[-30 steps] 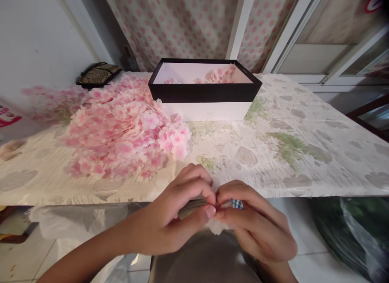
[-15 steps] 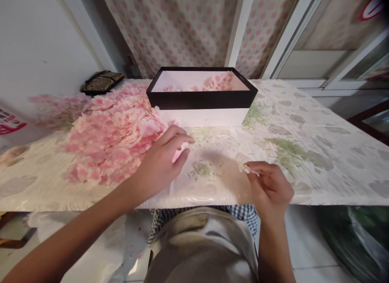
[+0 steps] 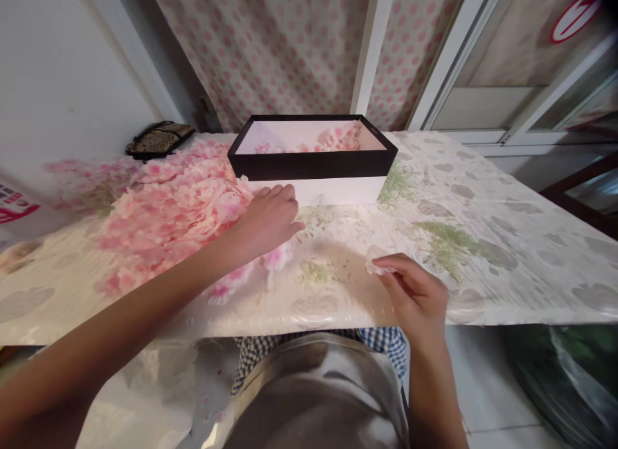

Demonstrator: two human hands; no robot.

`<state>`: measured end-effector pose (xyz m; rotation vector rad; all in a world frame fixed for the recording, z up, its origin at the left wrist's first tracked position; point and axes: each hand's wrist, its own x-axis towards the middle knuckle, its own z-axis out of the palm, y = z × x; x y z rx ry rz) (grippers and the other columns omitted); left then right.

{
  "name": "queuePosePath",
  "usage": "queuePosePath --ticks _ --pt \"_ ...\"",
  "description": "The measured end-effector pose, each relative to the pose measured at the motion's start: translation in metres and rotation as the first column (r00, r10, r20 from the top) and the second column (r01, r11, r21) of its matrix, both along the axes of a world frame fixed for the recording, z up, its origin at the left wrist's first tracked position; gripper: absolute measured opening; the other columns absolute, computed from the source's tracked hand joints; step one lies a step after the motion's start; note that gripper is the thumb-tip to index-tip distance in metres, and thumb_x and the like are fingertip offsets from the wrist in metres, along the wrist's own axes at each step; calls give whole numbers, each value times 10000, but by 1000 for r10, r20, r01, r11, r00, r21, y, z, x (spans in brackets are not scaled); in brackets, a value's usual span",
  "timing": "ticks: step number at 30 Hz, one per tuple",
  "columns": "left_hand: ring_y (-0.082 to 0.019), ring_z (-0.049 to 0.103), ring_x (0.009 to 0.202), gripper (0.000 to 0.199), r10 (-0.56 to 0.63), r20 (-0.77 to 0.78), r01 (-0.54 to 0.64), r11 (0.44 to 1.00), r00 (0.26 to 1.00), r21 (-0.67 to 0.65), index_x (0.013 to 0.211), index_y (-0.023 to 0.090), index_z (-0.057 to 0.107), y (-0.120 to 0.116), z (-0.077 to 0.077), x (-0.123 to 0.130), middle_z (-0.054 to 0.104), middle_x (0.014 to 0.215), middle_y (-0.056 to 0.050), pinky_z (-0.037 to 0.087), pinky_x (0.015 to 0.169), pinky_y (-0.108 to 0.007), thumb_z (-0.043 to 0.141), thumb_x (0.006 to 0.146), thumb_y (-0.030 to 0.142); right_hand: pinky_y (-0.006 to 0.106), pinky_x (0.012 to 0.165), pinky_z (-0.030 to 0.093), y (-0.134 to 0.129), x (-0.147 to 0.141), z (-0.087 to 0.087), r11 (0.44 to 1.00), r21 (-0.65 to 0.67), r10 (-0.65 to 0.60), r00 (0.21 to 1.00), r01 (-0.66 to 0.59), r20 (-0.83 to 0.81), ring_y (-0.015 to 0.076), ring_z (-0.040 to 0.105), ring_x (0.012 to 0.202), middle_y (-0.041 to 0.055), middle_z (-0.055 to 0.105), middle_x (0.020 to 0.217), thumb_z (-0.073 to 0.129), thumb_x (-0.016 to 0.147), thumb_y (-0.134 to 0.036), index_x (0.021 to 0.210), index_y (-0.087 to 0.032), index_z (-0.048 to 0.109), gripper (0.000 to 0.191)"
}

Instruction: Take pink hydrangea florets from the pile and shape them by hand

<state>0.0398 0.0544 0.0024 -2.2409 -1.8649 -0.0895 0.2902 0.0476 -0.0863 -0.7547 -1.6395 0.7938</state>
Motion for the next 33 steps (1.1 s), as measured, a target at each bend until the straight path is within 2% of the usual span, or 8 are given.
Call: queuePosePath --ticks 5,9,14,20,22,25,29,33 --pt "-218 585 880 154 43 210 -31 998 977 -63 760 134 701 11 -3 -9 608 934 -77 437 809 -338 569 798 205 275 637 486 -1 0 1 1000 8 -4 1000 4 20 146 635 752 13 689 848 600 850 -134 895 -232 688 139" --pt "-171 597 765 129 71 334 -51 996 940 -70 794 150 704 15 13 -13 633 849 -50 447 693 -271 611 766 235 289 659 503 -1 -1 1 1000 -2 -4 1000 4 25 159 645 770 22 695 858 599 849 -150 893 -226 687 125" --pt "-142 575 617 109 137 602 -79 990 786 -121 691 162 692 14 36 -16 637 642 -12 410 607 -256 679 727 264 280 624 494 1 -1 0 1000 3 -5 999 5 39 160 646 752 23 698 847 601 847 -168 887 -226 690 113" --pt "-119 525 593 203 95 757 4 992 647 -127 658 140 656 -4 41 -5 613 636 -18 367 549 -235 625 781 299 287 687 531 1 -1 -2 999 -46 14 1000 -15 -25 162 672 809 22 718 890 619 837 -140 898 -234 706 142" --pt "-99 481 567 223 66 799 66 989 598 -132 641 138 617 -19 41 6 557 603 8 345 535 -222 597 804 289 303 712 551 -3 -4 0 994 -59 87 986 -96 -141 167 691 831 11 731 888 611 839 -105 907 -247 706 184" --pt "-79 394 527 280 52 832 140 978 552 -155 586 146 527 -46 36 23 412 546 49 287 507 -210 565 829 280 388 776 579 -15 -11 7 961 4 260 904 -275 -340 198 715 866 -8 747 894 579 853 -70 937 -272 695 249" --pt "-87 403 566 256 87 845 171 964 528 -206 639 148 560 -74 28 36 429 585 46 299 525 -204 532 863 269 454 884 551 -30 -24 18 931 72 352 830 -357 -433 226 690 995 1 753 901 583 872 -100 962 -267 696 221" --pt "-87 419 576 263 100 832 195 951 545 -242 653 142 591 -83 19 42 470 590 42 307 528 -202 523 882 253 413 798 584 -37 -30 23 845 20 463 711 -535 -529 211 703 932 1 737 860 621 884 -206 953 -276 689 120"
